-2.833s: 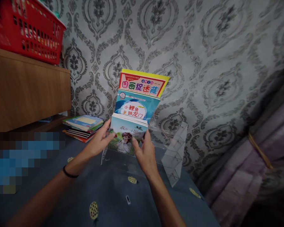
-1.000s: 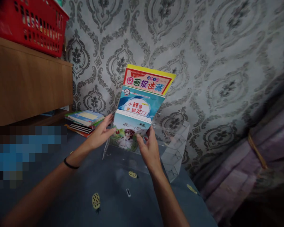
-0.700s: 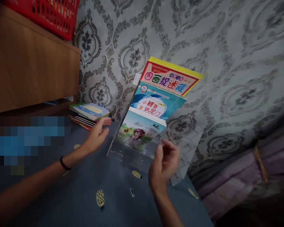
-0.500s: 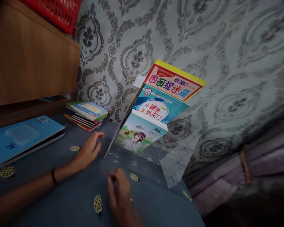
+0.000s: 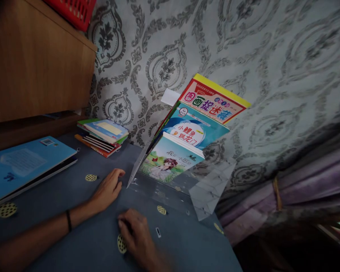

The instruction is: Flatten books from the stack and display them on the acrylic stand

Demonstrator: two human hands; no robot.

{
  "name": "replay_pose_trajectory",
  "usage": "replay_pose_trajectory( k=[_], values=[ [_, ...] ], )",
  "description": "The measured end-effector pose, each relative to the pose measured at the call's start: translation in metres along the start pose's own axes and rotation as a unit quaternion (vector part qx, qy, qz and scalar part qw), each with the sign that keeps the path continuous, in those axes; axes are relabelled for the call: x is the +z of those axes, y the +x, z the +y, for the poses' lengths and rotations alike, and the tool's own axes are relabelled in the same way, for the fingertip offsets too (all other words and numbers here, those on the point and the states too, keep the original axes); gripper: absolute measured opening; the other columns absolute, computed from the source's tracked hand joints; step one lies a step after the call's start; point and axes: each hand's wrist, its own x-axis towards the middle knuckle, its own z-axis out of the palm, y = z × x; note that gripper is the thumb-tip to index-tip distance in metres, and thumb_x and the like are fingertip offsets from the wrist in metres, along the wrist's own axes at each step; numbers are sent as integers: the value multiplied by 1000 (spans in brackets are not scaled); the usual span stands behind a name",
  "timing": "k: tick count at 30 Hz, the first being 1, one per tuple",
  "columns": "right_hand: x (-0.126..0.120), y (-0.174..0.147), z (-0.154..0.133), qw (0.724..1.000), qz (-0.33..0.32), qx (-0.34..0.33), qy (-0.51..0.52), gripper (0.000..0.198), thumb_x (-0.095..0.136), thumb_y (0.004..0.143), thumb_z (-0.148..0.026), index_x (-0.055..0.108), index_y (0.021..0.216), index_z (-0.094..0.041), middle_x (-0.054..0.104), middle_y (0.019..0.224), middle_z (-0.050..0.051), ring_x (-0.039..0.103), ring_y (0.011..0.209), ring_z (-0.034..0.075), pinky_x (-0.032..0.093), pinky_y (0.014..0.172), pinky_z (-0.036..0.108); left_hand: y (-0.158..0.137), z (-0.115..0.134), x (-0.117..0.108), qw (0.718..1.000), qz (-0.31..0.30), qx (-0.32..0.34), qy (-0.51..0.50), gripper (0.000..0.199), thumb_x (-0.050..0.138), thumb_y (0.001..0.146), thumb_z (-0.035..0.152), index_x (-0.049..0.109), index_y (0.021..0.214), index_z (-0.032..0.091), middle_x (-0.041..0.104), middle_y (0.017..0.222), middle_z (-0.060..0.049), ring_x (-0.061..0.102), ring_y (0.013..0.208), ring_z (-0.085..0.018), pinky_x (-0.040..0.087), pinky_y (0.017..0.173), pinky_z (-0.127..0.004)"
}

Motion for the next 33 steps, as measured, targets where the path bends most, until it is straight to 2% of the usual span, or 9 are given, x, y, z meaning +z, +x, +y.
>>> replay_pose_trajectory(
  k=[10,17,20,23,25,27,28,30,33],
  values=[
    [-2,4,-4,1000,0,-8,6,22,48,104,-31,67,99,-22,68,81,3,65,74,18,53,71,29,-1,-5,0,1000,-6,11,2,34,43,82,4,51,111,21,61,111,-8,60,109,-23,50,102,-44],
    [-4,8,-1,999,-4,-39,32,21,49,103,-31,68,100,-24,71,84,5,69,77,22,57,71,34,3,9,-27,992,-52,29,113,38,44,85,4,52,117,20,59,118,-9,56,115,-23,48,105,-42],
    [-3,8,2,998,-5,-47,40,22,49,103,-32,69,99,-25,70,82,5,69,76,23,57,69,35,8,13,-54,975,-53,34,212,38,42,87,4,55,119,19,59,121,-12,55,117,-26,47,104,-44],
    [-1,9,5,997,-3,-69,33,22,48,104,-33,68,99,-25,69,83,5,68,76,22,57,69,35,12,11,-97,942,-14,20,335,36,40,91,6,59,119,17,59,127,-16,53,122,-31,42,107,-51],
    [0,9,6,996,-1,-88,26,22,48,104,-32,68,98,-25,69,84,5,68,77,22,57,70,35,12,6,-132,911,34,-17,410,34,40,94,10,60,122,14,56,137,-20,49,128,-35,39,109,-55],
    [1,10,7,994,-4,-104,20,21,48,104,-30,68,97,-25,68,84,5,67,77,22,56,70,35,8,-2,-165,876,62,-97,468,36,46,96,20,58,128,9,52,141,-25,47,132,-40,38,109,-59],
    [1,10,8,994,-7,-110,16,21,48,103,-29,67,97,-24,68,84,5,67,77,22,55,69,34,5,-6,-179,858,49,-142,491,41,48,97,29,56,132,8,49,144,-27,45,134,-43,39,107,-61],
    [1,9,7,993,-18,-118,6,21,46,103,-24,67,98,-23,68,86,6,67,78,22,54,69,33,-4,-13,-199,828,-17,-230,512,53,47,98,45,54,136,7,50,146,-27,45,135,-45,40,105,-64],
    [1,8,6,992,-25,-125,-16,20,45,103,-18,65,99,-21,67,87,7,66,81,22,53,70,32,-14,-19,-210,794,-69,-275,538,61,39,100,52,52,139,7,50,148,-26,41,140,-45,38,107,-67]
  ],
)
